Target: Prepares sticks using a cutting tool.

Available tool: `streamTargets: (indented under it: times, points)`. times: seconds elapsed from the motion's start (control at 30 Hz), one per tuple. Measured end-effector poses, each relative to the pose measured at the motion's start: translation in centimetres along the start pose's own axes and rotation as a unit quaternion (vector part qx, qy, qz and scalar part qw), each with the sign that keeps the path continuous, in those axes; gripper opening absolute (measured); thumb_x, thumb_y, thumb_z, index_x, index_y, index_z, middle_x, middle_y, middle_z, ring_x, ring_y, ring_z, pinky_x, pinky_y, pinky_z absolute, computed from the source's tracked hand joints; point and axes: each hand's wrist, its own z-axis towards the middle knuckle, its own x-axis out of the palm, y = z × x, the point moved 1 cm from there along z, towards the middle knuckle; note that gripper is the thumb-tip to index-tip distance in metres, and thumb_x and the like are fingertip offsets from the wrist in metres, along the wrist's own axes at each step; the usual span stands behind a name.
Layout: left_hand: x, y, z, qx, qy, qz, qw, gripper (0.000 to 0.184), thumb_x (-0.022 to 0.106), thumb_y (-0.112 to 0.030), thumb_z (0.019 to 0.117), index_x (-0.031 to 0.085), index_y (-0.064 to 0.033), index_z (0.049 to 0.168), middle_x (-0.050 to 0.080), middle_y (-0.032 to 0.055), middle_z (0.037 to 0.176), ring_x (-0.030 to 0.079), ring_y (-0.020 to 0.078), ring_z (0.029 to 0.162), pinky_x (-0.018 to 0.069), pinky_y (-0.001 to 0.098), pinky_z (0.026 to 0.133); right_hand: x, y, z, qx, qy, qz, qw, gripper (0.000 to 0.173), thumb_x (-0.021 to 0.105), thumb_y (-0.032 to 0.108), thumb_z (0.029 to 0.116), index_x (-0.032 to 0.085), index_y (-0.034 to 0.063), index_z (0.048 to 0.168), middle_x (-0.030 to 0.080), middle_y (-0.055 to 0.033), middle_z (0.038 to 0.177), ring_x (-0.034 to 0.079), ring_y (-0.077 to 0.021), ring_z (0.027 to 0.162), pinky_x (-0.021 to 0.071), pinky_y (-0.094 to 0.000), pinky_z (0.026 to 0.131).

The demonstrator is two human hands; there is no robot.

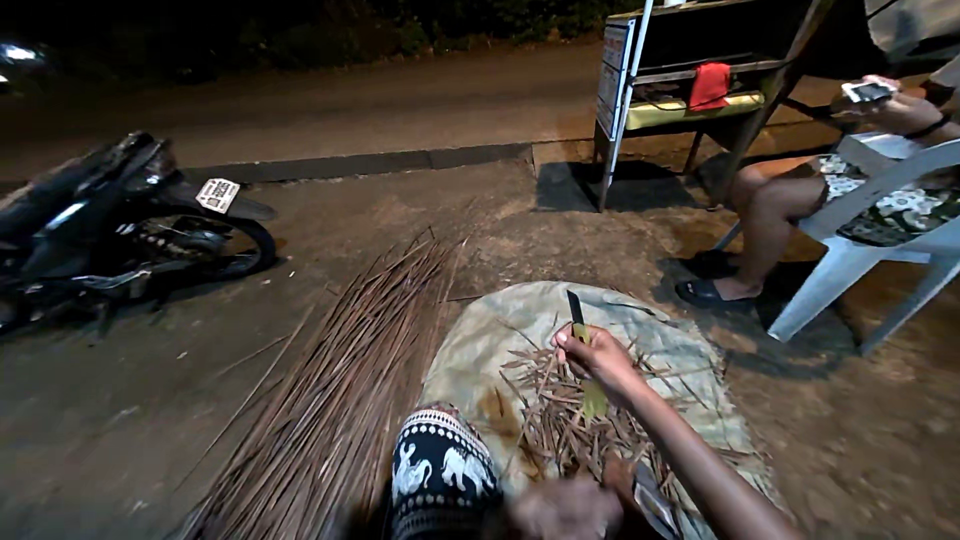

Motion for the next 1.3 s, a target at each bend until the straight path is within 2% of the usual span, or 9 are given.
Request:
streamTargets:
  times: [0.07, 0.13, 0.23, 0.33, 0.47, 0.53, 1.07, 1.17, 1.3]
  points:
    - [-2.4, -0.9, 4.5, 0.024, -0.129, 0.285, 0.949, 0.042, 0.049, -0.027, 0.1074, 0.062, 0.0021, 0.136, 0.066, 0.0134, 0.134, 0.063, 0.0223, 0.125, 0.0489, 0.0405, 0.108, 0.4, -0.4, 0.0, -0.01, 0.01, -0.027, 1.0, 0.017, 0.049, 0.005, 0.1039, 0.064, 0.0015, 0.097, 0.065, 0.005, 0.067, 0.046, 0.0029, 0.047, 0.037, -0.014, 0.045]
    - [-4.4, -0.7, 9.1, -0.151, -0.103, 0.383, 0.906, 0.049, 0.047, -0.027, 0.1099, 0.046, 0.0016, 0.15, 0.056, 0.023, 0.144, 0.057, 0.036, 0.132, 0.0416, 0.0526, 0.113, 1.2, -1.2, 0.0, -0.019, 0.022, -0.059, 0.998, 0.016, 0.05, 0.005, 0.1035, 0.064, 0.001, 0.098, 0.064, 0.0054, 0.068, 0.049, 0.0019, 0.05, 0.0402, -0.0148, 0.048]
    - [-5.3, 2.1, 12.5, -0.224, -0.049, 0.245, 0.942, 0.038, 0.043, -0.02, 0.1114, 0.052, 0.0053, 0.138, 0.071, 0.0175, 0.109, 0.071, 0.0207, 0.085, 0.0585, 0.0377, 0.079, 1.6, -1.7, -0.1, -0.027, 0.017, -0.108, 0.994, 0.019, 0.049, 0.008, 0.1052, 0.064, 0.001, 0.097, 0.06, 0.0061, 0.068, 0.048, 0.0014, 0.049, 0.0406, -0.0156, 0.048]
    - [-5.6, 4.1, 12.9, -0.183, -0.101, 0.17, 0.963, 0.03, 0.048, -0.015, 0.1091, 0.066, 0.0061, 0.121, 0.066, 0.0022, 0.072, 0.045, 0.0011, 0.05, 0.0389, 0.02, 0.05, 1.0, -1.7, -0.2, -0.047, -0.013, -0.19, 0.981, 0.028, 0.042, 0.012, 0.1077, 0.066, 0.0002, 0.103, 0.059, 0.0054, 0.066, 0.047, 0.0002, 0.049, 0.0407, -0.0177, 0.048]
    - [-6.3, 4.6, 12.7, -0.171, -0.154, 0.197, 0.953, 0.027, 0.052, -0.014, 0.1079, 0.072, 0.0007, 0.119, 0.062, -0.0026, 0.067, 0.041, 0.0001, 0.05, 0.0356, 0.0198, 0.05, 0.9, -0.5, -0.5, -0.026, 0.017, -0.467, 0.884, 0.03, 0.046, 0.004, 0.1023, 0.065, -0.0035, 0.124, 0.069, -0.0216, 0.096, 0.068, -0.0354, 0.085, 0.053, -0.053, 0.082]
    - [-6.3, 4.9, 12.6, -0.176, -0.141, 0.202, 0.953, 0.026, 0.052, -0.014, 0.1076, 0.069, 0.003, 0.119, 0.06, -0.0019, 0.065, 0.041, 0.0009, 0.049, 0.0355, 0.0198, 0.049, 2.0, -0.1, -0.8, -0.002, 0.04, -0.545, 0.837, 0.028, 0.05, 0.005, 0.1018, 0.063, -0.0017, 0.126, 0.069, -0.0247, 0.111, 0.069, -0.0426, 0.099, 0.0521, -0.0597, 0.087]
    - [-5.3, 7.1, 12.5, -0.202, -0.076, 0.262, 0.941, 0.028, 0.045, -0.018, 0.1097, 0.066, 0.0006, 0.115, 0.053, 0.0021, 0.076, 0.045, 0.0096, 0.061, 0.0429, 0.029, 0.062, 1.7, -1.7, -0.5, 0.086, 0.074, -0.599, 0.793, 0.031, 0.048, 0.012, 0.1063, 0.056, -0.0019, 0.133, 0.067, -0.028, 0.117, 0.066, -0.0469, 0.11, 0.0508, -0.0601, 0.094]
    - [-4.3, 7.3, 12.3, -0.184, -0.054, 0.244, 0.951, 0.029, 0.044, -0.016, 0.1095, 0.065, 0.0027, 0.115, 0.058, 0.0057, 0.084, 0.047, 0.0109, 0.066, 0.0447, 0.0301, 0.066, -3.1, -6.0, -0.3, 0.198, 0.035, -0.561, 0.803, 0.039, 0.052, 0.01, 0.104, 0.054, -0.0044, 0.14, 0.063, -0.0317, 0.126, 0.061, -0.0482, 0.12, 0.0474, -0.062, 0.102]
    - [-5.3, 3.9, 11.0, -0.11, -0.075, 0.161, 0.978, 0.023, 0.045, -0.013, 0.1058, 0.065, -0.0022, 0.103, 0.042, -0.0101, 0.063, 0.035, -0.0023, 0.05, 0.0324, 0.0163, 0.05, -12.3, -10.6, -1.5, 0.301, -0.014, -0.57, 0.764, 0.04, 0.054, 0.015, 0.1042, 0.054, -0.0068, 0.138, 0.058, -0.0327, 0.135, 0.058, -0.05, 0.125, 0.046, -0.0647, 0.102]
